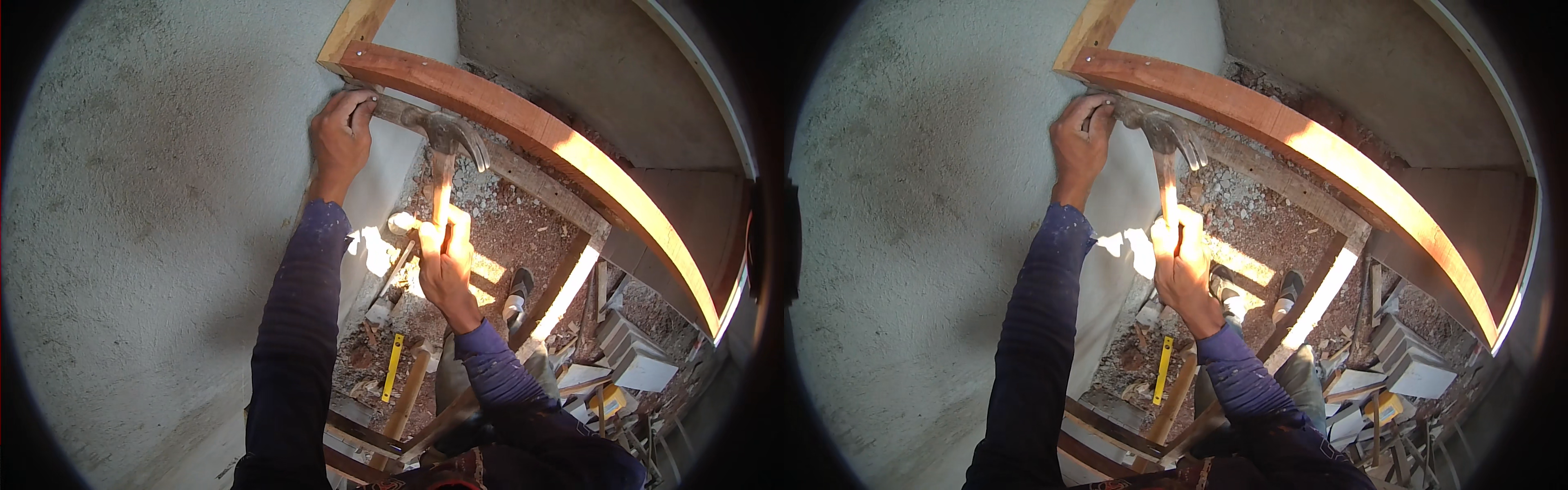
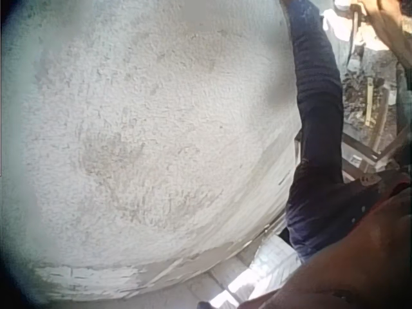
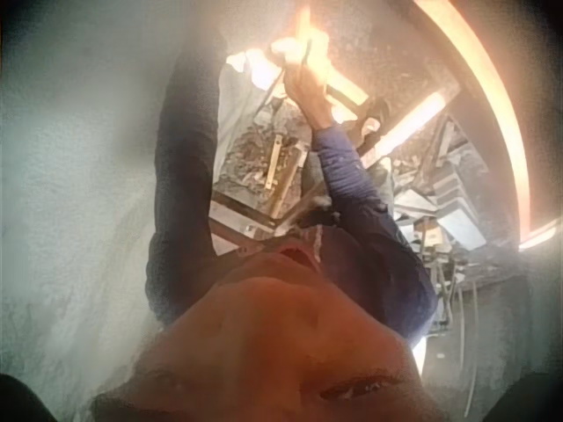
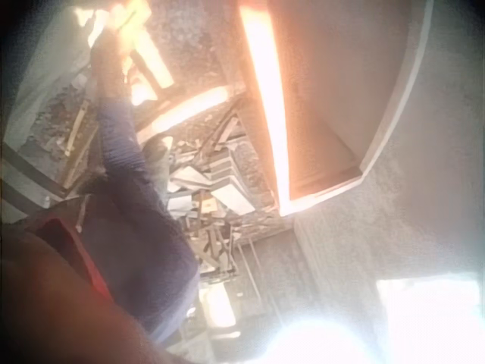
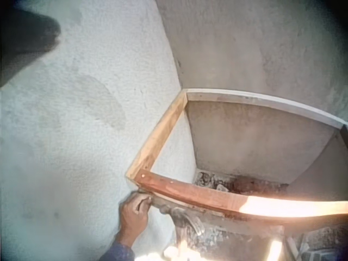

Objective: The person is using a hammer and nails to build a wooden frame structure in a construction environment.

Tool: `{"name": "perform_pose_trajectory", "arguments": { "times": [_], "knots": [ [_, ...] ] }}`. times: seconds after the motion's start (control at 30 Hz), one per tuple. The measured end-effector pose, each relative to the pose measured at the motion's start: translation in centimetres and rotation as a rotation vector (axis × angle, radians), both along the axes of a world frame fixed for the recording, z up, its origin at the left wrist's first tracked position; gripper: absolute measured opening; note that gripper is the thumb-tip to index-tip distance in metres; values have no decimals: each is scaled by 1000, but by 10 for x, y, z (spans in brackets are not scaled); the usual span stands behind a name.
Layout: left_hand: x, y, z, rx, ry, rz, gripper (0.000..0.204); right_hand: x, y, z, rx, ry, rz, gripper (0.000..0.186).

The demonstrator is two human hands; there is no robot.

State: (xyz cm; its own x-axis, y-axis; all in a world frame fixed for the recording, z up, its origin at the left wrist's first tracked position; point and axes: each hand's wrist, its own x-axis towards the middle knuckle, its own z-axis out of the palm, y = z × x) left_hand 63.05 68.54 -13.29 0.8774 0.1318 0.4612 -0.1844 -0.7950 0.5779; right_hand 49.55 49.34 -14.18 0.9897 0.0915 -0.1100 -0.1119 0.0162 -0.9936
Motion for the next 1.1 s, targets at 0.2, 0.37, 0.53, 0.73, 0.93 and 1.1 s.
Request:
{"name": "perform_pose_trajectory", "arguments": {
  "times": [0.2,0.37,0.53,0.73,0.93,1.1],
  "knots": [
    [0,-5,3,10,-4,-25,10,31,18,-13,-215,-224,-34,9],
    [0,-2,1,11,-26,-34,9,35,23,-20,-239,-242,-32,12],
    [0,-4,0,24,-48,-64,15,36,25,-28,-276,-176,-14,11],
    [-1,0,-5,68,-71,-68,15,31,21,-21,-187,-151,-19,10],
    [-11,-10,-3,64,-177,-5,17,33,13,-23,-291,-88,18,14],
    [-56,-55,-37,-1141,272,275,65,14,2,-22,-232,-85,-69,13]
  ]
}}
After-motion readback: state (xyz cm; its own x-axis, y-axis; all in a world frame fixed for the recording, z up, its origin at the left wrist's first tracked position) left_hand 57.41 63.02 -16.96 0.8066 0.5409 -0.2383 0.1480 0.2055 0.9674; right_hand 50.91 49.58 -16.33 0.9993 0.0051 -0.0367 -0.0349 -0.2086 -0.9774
